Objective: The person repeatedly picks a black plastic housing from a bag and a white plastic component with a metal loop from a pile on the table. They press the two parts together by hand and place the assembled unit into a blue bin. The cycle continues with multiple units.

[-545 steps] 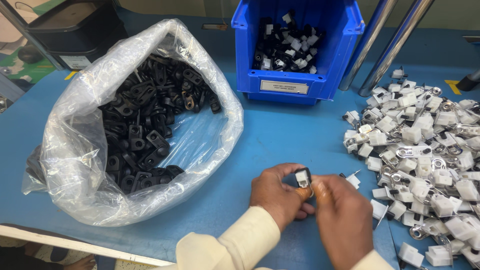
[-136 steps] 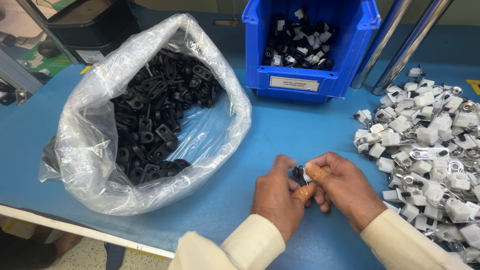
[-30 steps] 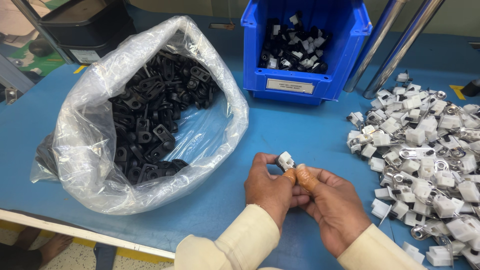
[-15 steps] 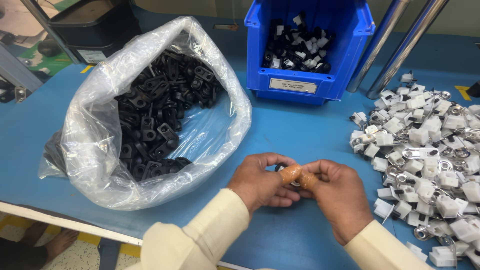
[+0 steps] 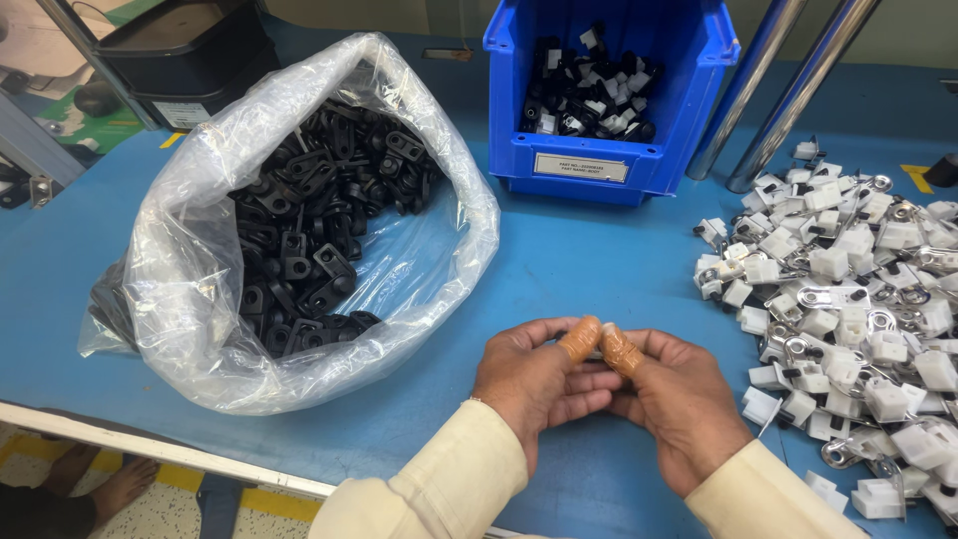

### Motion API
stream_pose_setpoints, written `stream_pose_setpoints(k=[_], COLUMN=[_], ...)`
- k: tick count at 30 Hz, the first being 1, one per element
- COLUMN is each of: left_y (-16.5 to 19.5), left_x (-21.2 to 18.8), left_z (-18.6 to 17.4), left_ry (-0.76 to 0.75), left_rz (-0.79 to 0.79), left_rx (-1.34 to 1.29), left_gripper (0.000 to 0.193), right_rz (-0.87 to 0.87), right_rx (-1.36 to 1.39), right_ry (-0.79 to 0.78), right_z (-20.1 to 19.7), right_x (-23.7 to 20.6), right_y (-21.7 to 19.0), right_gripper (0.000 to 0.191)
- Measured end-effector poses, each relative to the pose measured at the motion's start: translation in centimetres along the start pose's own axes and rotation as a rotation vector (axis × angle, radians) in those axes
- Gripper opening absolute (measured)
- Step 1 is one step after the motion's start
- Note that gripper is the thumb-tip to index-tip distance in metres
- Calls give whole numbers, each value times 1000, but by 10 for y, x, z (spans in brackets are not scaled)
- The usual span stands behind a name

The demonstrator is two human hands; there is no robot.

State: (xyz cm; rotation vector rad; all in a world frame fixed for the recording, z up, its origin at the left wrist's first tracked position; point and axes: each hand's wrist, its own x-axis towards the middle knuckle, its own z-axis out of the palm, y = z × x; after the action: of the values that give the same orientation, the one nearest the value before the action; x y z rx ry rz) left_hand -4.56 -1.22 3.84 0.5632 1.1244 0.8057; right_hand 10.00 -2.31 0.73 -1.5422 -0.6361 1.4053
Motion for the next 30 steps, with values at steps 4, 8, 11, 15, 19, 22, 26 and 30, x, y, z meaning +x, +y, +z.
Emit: stream_pose_setpoints(k=[4, 8, 11, 15, 19, 22, 26, 30], left_y=[-5, -8, -10, -12, -13, -13, -18, -19], left_x=[-1, 0, -2, -3, -2, 0, -2, -3], left_z=[6, 11, 12, 10, 9, 8, 11, 16], left_ry=[64, 148, 145, 106, 94, 26, 6, 53], left_rz=[63, 74, 33, -7, -18, -37, -33, -17], left_rx=[67, 61, 2, -98, -208, -230, -115, -102], left_gripper=[27, 29, 32, 30, 35, 38, 34, 24], right_rz=[-145, -155, -86, 42, 45, 26, -62, -64], right_rx=[8, 25, 21, 67, 60, 47, 37, 186], right_ry=[16, 103, 125, 111, 33, 4, 53, 116], right_z=[-1, 8, 8, 5, 1, -3, -5, 5], right_x=[5, 11, 11, 7, 3, 3, 12, 20], right_y=[4, 5, 1, -5, -2, 2, 7, 9], right_gripper=[23, 26, 33, 44, 43, 31, 27, 24])
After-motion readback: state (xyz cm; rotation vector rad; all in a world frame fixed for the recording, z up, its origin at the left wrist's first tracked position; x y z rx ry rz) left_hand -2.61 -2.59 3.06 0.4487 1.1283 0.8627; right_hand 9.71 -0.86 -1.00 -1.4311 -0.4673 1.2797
